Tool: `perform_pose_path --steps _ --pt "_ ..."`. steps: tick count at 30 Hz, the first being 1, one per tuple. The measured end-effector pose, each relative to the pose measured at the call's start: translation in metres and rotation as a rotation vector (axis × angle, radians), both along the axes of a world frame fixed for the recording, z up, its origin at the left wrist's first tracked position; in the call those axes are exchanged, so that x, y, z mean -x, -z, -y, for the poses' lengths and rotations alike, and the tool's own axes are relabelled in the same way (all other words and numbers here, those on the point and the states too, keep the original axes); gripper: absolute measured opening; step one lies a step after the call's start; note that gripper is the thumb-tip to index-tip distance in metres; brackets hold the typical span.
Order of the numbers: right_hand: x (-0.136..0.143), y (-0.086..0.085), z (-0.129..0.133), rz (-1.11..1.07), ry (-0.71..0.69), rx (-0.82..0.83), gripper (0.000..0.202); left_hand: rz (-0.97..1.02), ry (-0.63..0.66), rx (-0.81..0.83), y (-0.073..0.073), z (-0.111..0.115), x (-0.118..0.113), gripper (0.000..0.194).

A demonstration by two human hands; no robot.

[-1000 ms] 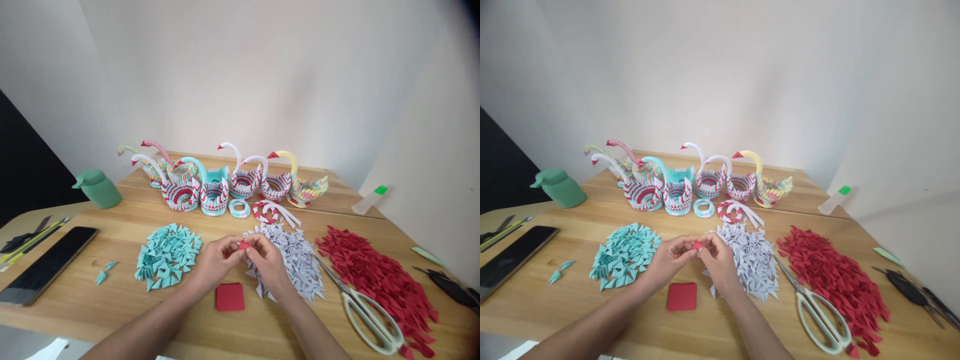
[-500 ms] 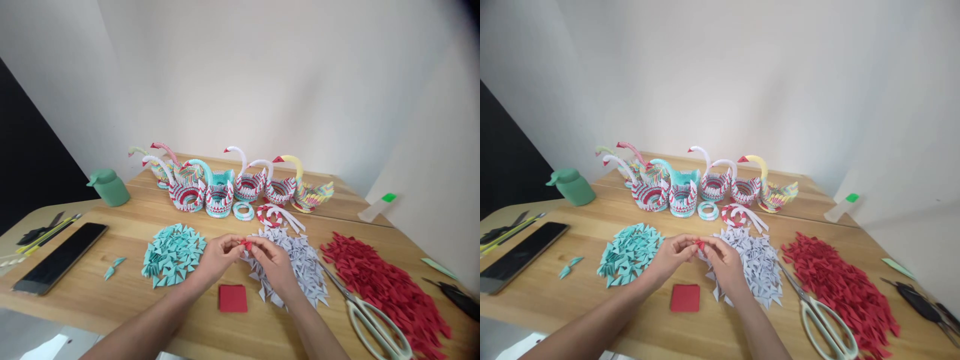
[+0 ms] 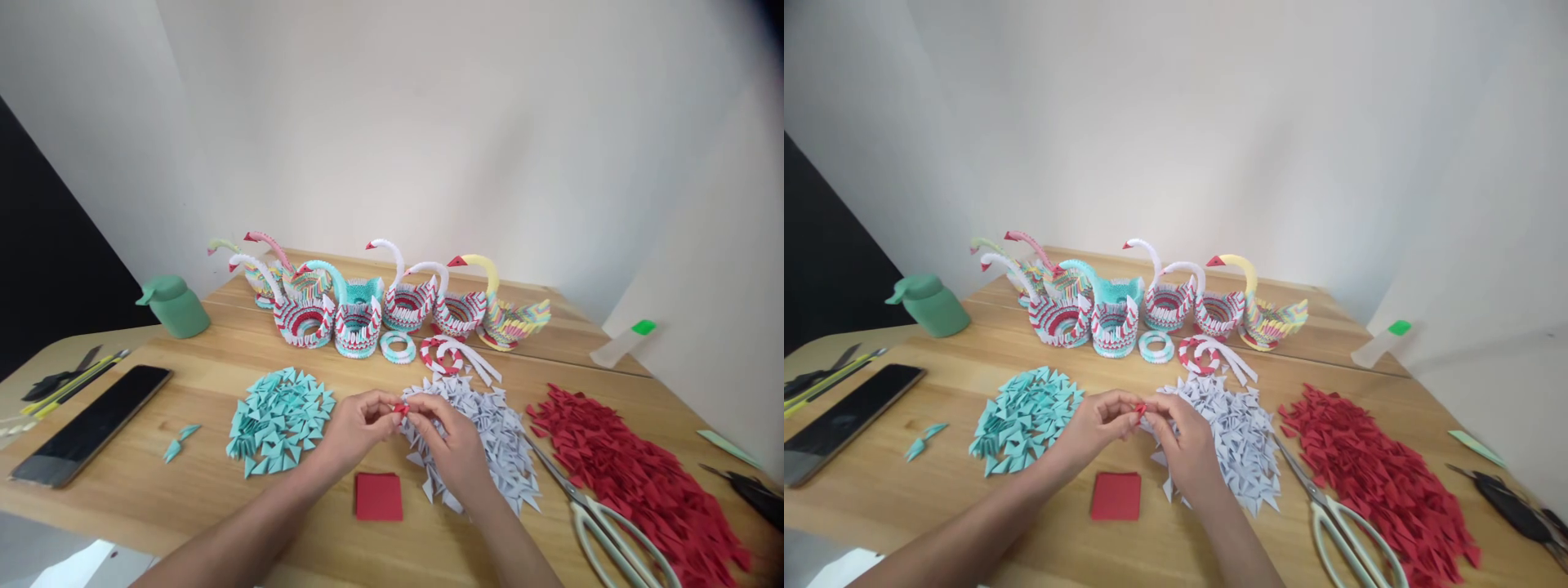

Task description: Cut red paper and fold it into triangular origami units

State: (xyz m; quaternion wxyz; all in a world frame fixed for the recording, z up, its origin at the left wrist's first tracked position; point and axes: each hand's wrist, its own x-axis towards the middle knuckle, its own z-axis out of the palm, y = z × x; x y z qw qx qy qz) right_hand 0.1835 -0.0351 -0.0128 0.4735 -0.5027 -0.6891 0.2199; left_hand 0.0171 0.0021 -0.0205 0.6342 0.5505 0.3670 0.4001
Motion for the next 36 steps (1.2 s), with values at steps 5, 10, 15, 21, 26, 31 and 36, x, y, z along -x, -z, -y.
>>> perform_pose_path --steps 5,10,15,21,26,31,36 --pt "-0.004 -0.003 -0.004 0.203 -0.124 -0.323 0.016 -0.012 0.007 0.031 -0.001 0.000 0.001 0.037" --pt "-0.008 -0.006 -0.005 0.355 -0.165 -0.376 0.018 -0.046 0.051 0.076 -0.004 0.001 0.001 0.033" --pt "-0.011 -0.006 -0.004 0.459 -0.197 -0.391 0.020 -0.089 0.065 0.071 -0.004 0.000 0.002 0.028" --pt "-0.011 -0.005 -0.004 0.379 -0.196 -0.270 0.024 -0.145 0.119 0.017 -0.008 0.003 0.006 0.030" --pt "-0.011 -0.006 -0.004 0.363 -0.239 -0.216 0.024 -0.150 0.158 -0.080 -0.009 0.002 0.008 0.026" --pt "-0.009 -0.004 -0.002 0.345 -0.260 -0.175 0.024 -0.032 0.182 -0.074 -0.003 -0.001 0.007 0.039" --pt "-0.006 -0.002 -0.002 0.260 -0.213 -0.128 0.019 0.001 0.181 -0.064 0.002 -0.002 0.006 0.040"
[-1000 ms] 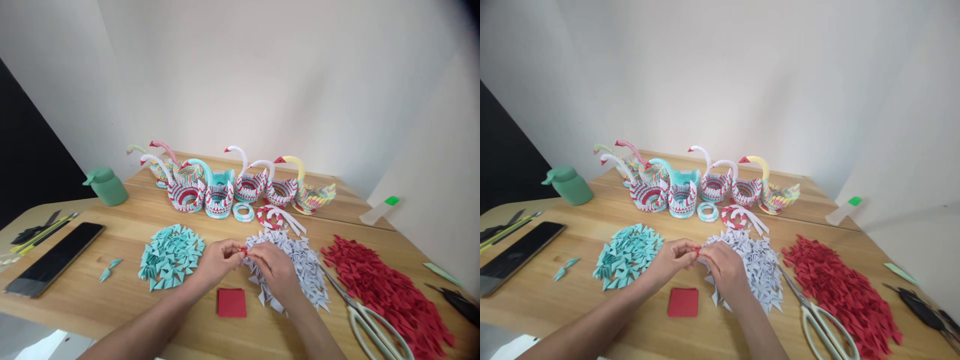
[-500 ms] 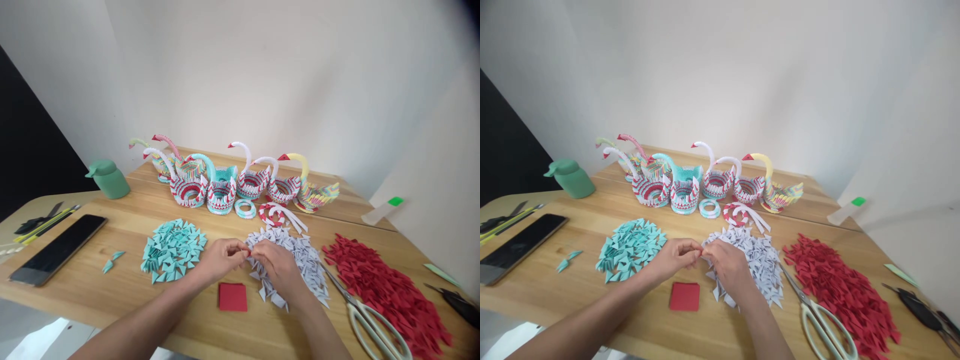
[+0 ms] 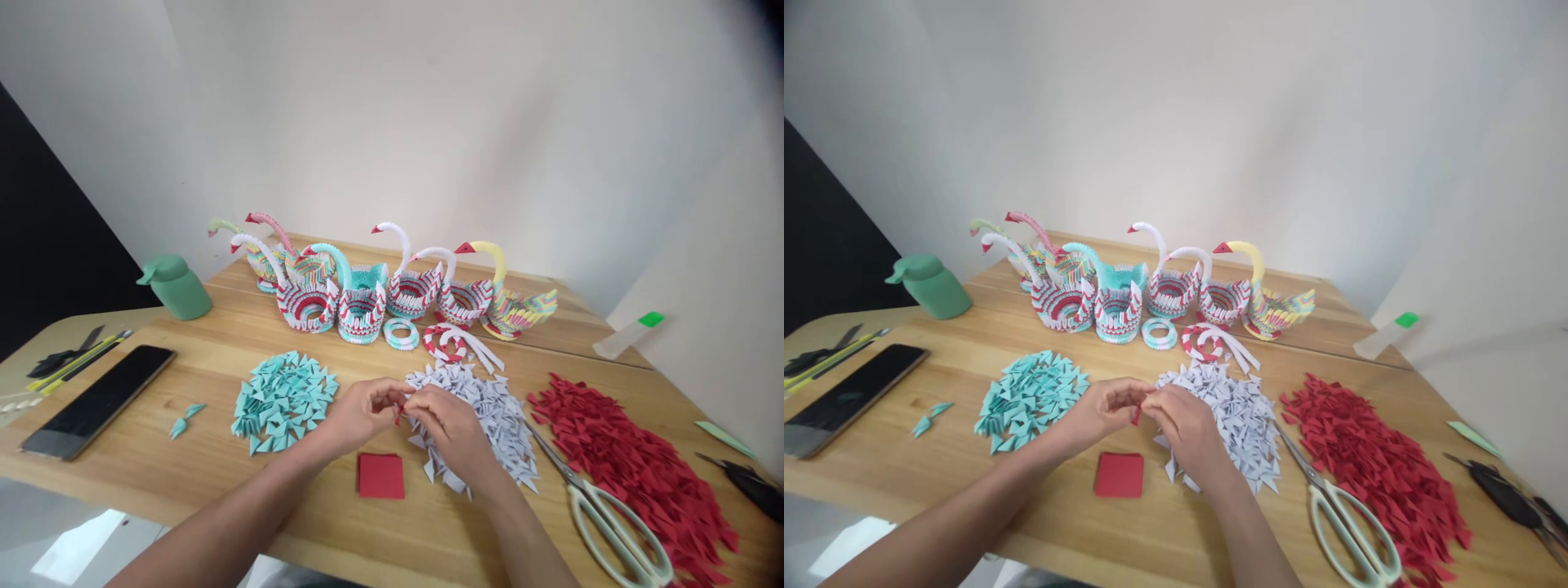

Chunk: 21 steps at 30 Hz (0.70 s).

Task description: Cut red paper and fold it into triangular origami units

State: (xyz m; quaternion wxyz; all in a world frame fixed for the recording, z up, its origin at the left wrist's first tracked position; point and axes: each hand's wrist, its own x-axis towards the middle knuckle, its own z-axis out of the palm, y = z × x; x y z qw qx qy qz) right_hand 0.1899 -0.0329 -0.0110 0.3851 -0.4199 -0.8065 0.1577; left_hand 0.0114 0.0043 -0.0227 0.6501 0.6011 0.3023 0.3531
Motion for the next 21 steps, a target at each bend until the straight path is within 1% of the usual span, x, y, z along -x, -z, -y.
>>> perform_pose_path --steps 5,12,16,21 --pt "0.004 -0.004 0.001 -0.074 0.084 0.125 0.011 -0.053 -0.070 -0.068 0.001 0.001 -0.001 0.040" --pt "0.010 -0.003 0.003 -0.194 0.175 0.284 0.008 -0.171 -0.219 -0.305 0.002 0.006 -0.003 0.039" --pt "0.011 0.001 0.002 -0.248 0.182 0.315 0.009 -0.252 -0.295 -0.440 0.000 0.009 -0.003 0.038" --pt "0.013 0.005 0.001 -0.317 0.219 0.300 0.010 -0.302 -0.339 -0.568 -0.004 0.012 -0.003 0.038"
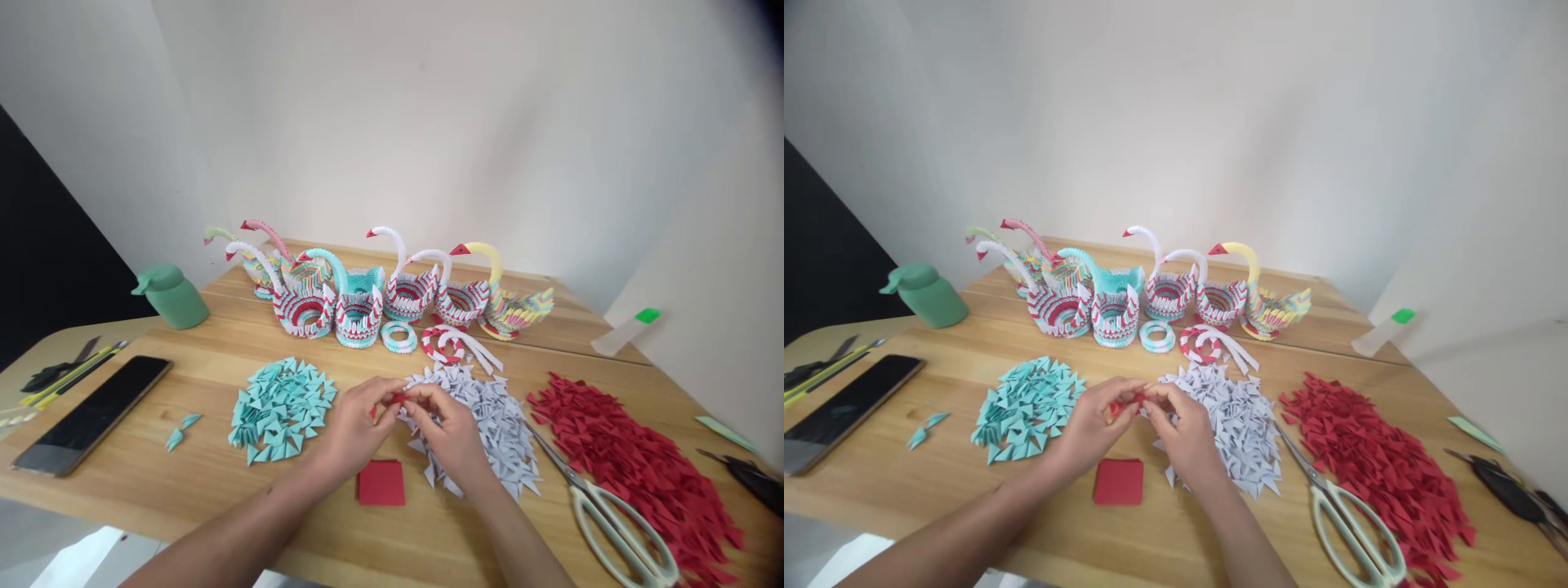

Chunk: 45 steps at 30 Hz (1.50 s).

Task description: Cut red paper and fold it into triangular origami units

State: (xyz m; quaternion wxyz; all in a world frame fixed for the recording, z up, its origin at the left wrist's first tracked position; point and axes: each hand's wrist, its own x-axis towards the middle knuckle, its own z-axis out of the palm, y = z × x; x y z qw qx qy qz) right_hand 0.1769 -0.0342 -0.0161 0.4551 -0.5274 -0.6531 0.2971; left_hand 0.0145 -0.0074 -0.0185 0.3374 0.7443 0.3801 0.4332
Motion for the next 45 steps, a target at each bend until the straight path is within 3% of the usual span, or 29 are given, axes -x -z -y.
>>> perform_pose_path --steps 12,18,22,28,38,43,45 --pt "0.005 0.002 0.000 -0.123 0.046 0.038 0.013 0.021 -0.071 -0.060 0.001 0.007 -0.004 0.030" --pt "0.008 -0.002 0.002 -0.137 0.101 0.004 0.009 -0.129 -0.019 -0.307 0.006 0.008 -0.003 0.034" --pt "0.011 0.000 0.001 -0.335 0.113 0.094 0.013 -0.151 -0.014 -0.357 0.008 0.007 -0.003 0.031" --pt "0.011 0.002 -0.002 -0.576 0.041 0.232 0.022 -0.097 -0.035 -0.225 0.006 0.002 -0.003 0.027" --pt "0.011 0.003 -0.001 -0.612 0.052 0.215 0.021 -0.054 0.028 -0.189 0.006 0.005 -0.005 0.027" --pt "0.009 0.002 -0.001 -0.611 0.108 0.223 0.023 0.155 0.007 0.197 0.010 0.000 -0.002 0.037" --pt "0.009 0.001 -0.001 -0.589 0.139 0.191 0.024 0.191 0.068 0.316 0.011 -0.002 -0.002 0.035"
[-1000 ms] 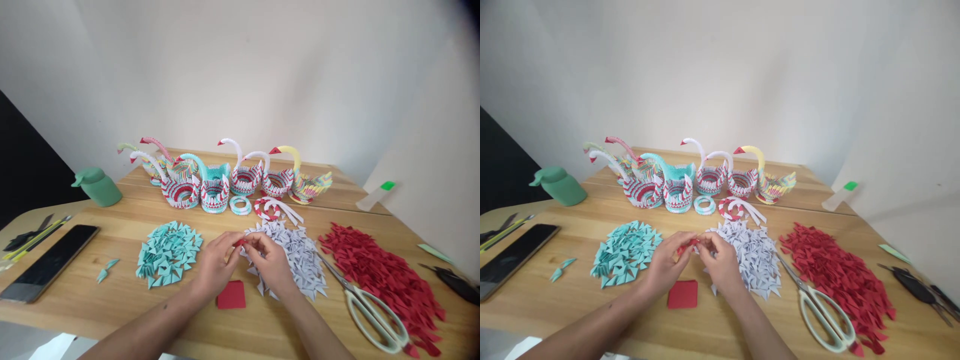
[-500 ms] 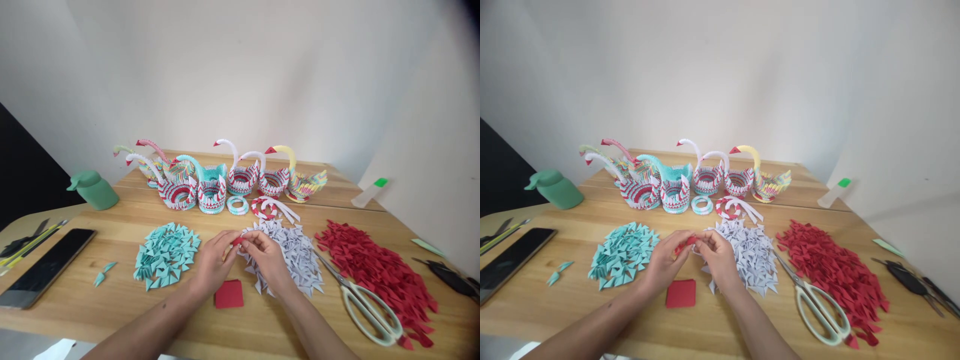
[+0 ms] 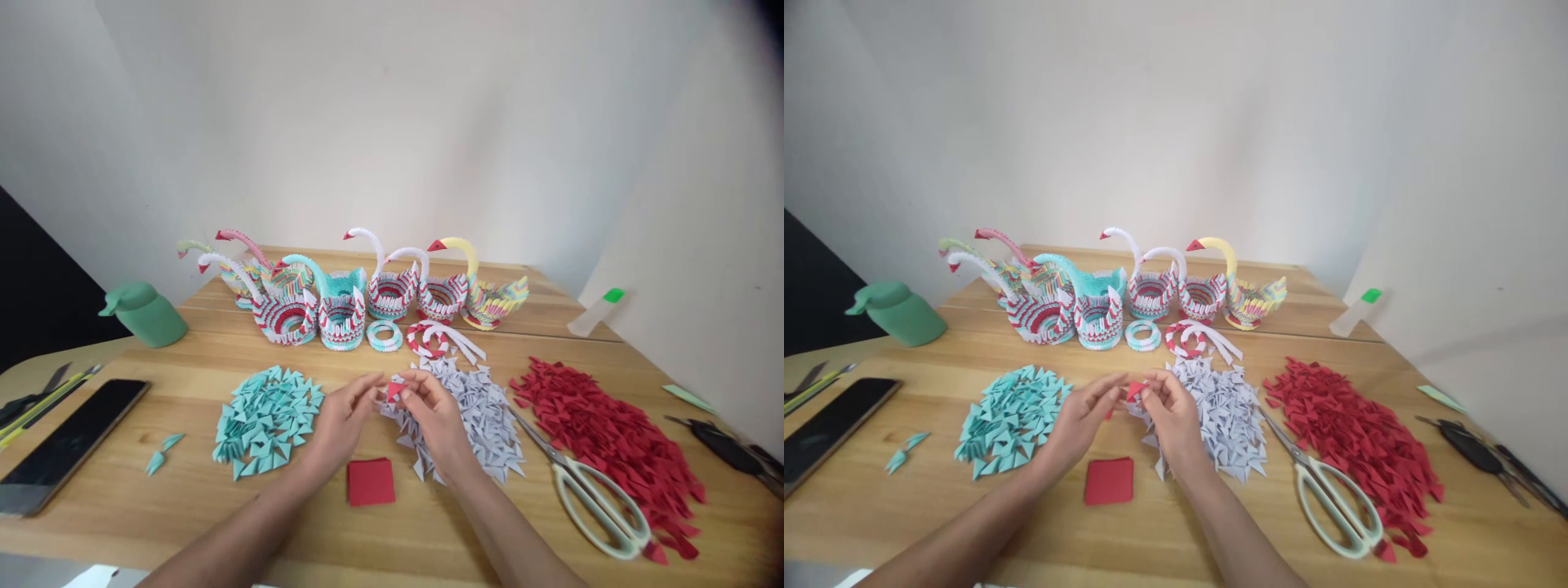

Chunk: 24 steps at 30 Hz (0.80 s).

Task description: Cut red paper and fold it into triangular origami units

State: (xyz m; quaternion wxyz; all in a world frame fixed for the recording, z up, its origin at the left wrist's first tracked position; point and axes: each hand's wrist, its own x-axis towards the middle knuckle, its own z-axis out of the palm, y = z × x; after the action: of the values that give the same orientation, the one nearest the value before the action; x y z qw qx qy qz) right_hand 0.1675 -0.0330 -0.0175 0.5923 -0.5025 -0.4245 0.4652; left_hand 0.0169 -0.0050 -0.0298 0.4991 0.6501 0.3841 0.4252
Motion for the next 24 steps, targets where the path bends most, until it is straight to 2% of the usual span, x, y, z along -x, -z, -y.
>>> perform_pose_path --steps 3,7,12,17,21,24 --pt "0.001 0.002 0.000 0.103 0.039 -0.048 0.023 0.029 0.104 0.029 0.000 -0.001 -0.002 0.031" --pt "0.005 0.010 0.002 0.237 0.085 -0.119 0.025 0.024 0.037 -0.009 -0.003 0.001 -0.003 0.029" --pt "0.007 0.017 0.002 0.341 0.069 -0.175 0.032 -0.069 0.004 -0.130 -0.004 0.003 0.000 0.028" --pt "0.006 0.013 0.003 0.412 0.072 -0.179 0.032 -0.150 0.038 -0.228 -0.007 0.003 0.001 0.031" --pt "0.004 0.011 0.004 0.440 0.091 -0.191 0.029 -0.184 0.074 -0.223 -0.007 0.004 -0.001 0.029" --pt "0.004 0.013 0.004 0.470 0.077 -0.212 0.030 -0.161 0.045 -0.216 -0.005 0.004 -0.001 0.027"
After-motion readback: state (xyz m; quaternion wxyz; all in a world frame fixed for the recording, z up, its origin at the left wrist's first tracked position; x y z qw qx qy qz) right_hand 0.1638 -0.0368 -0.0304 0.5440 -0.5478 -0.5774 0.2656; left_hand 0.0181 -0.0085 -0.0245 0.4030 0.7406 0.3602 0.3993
